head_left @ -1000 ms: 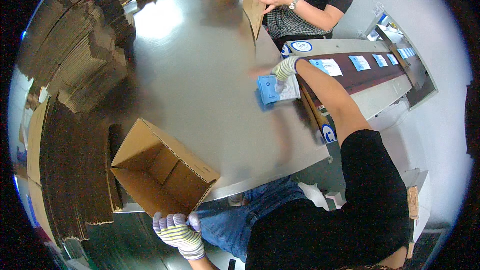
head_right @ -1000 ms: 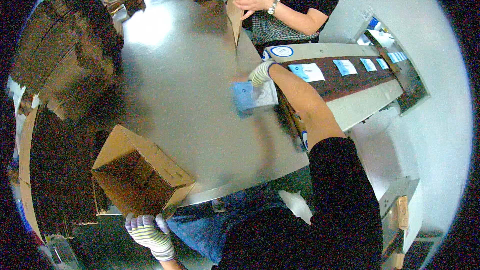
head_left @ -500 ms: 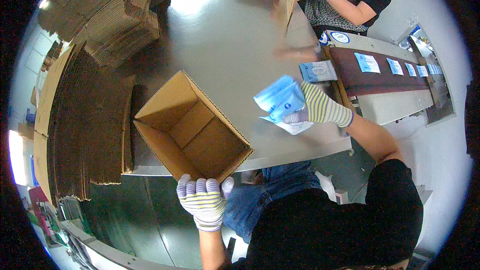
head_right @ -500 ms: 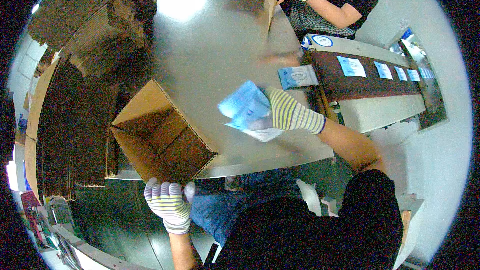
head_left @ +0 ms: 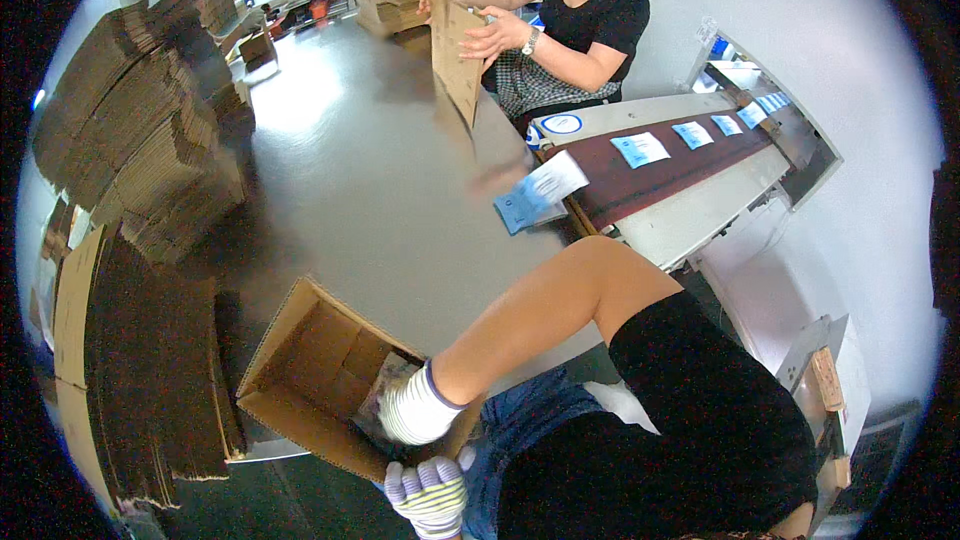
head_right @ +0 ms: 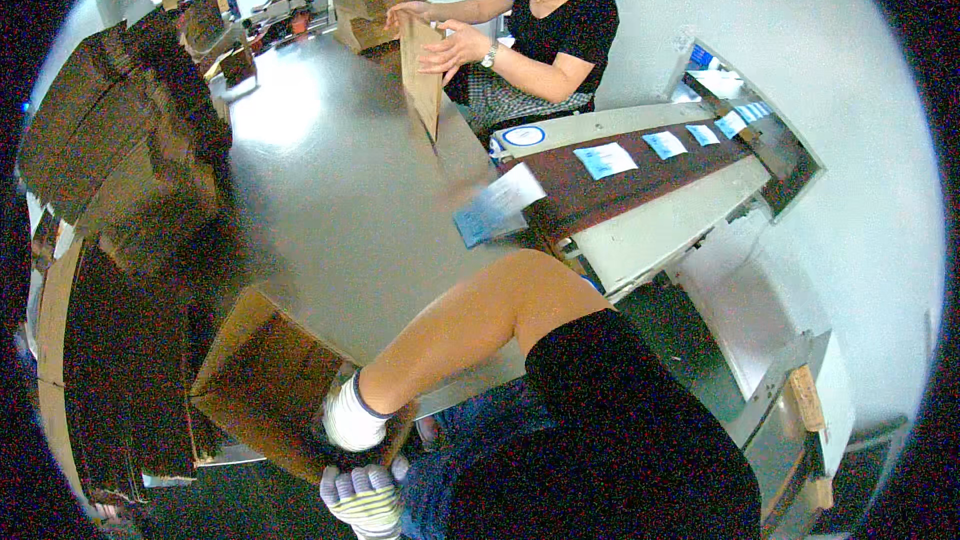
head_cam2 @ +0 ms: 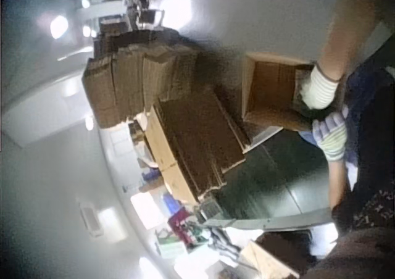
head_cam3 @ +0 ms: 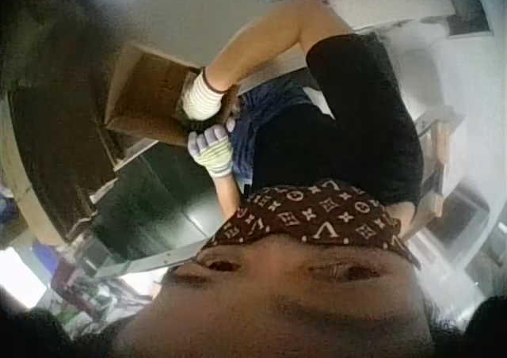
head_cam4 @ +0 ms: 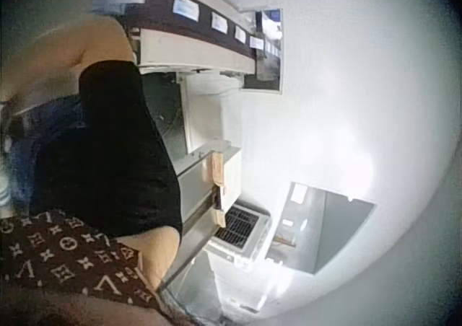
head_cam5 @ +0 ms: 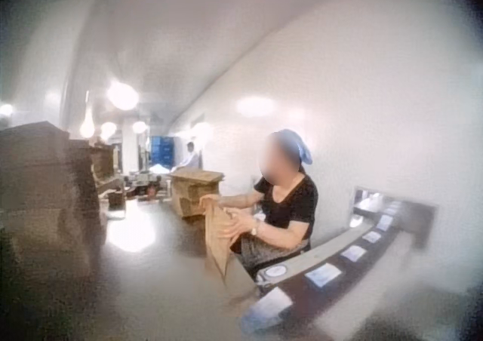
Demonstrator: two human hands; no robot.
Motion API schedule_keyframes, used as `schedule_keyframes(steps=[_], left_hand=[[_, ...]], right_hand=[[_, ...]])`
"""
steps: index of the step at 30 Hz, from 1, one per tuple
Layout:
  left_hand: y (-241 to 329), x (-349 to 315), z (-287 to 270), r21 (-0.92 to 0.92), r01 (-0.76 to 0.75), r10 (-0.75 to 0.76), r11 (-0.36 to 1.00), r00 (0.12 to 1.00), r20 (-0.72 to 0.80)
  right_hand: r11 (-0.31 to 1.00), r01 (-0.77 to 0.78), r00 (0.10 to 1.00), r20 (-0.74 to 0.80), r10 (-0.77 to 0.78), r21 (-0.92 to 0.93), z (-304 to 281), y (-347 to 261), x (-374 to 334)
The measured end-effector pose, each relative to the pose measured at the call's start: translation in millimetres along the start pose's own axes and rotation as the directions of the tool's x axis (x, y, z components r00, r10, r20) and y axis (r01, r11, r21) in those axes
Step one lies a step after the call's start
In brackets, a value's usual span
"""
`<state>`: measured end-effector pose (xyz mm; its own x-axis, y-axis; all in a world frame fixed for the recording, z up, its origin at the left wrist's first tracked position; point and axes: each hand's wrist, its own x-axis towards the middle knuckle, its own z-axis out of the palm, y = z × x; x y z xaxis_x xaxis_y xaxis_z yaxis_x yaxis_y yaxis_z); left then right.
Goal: The person places stacks of packaged items into cardboard boxes and then folds the box flaps down to close them at a warehouse workstation.
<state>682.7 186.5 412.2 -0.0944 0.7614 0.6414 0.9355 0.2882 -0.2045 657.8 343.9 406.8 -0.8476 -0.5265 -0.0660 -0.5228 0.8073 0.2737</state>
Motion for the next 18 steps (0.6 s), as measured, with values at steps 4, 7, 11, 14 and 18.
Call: schedule_keyframes(steps=[4, 7, 11, 14, 18], left_hand=[[-23.1, -14.3, 6.2, -0.008, 0.104, -0.104, 0.995, 0.994, -0.018], [-37.4, -20.6, 5.9, -0.118, 0.163, -0.165, 0.98, 0.986, -0.003], [-21.1, 32.7, -29.9, -0.888, 0.309, -0.61, 0.34, 0.791, 0.041], [-12.1, 62.1, -52.1, -0.969, -0.067, -0.697, 0.238, 0.683, -0.219], [-4.8, 70.7, -62.4, -0.974, -0.168, -0.679, 0.15, 0.698, -0.226]], right_hand=[[0.664, 0.099, 0.975, 0.06, -0.212, 0.741, -42.6, 11.1, -34.0], [0.816, 0.033, 0.998, -0.062, 0.004, 0.577, -62.3, -3.2, -58.0], [0.88, -0.194, 0.907, -0.263, 0.329, 0.434, -27.5, -16.8, -68.7], [0.902, -0.177, 0.889, -0.33, 0.318, 0.393, -25.7, -19.0, -70.4], [0.88, -0.255, 0.94, -0.111, 0.322, 0.401, -33.3, -15.1, -71.5]])
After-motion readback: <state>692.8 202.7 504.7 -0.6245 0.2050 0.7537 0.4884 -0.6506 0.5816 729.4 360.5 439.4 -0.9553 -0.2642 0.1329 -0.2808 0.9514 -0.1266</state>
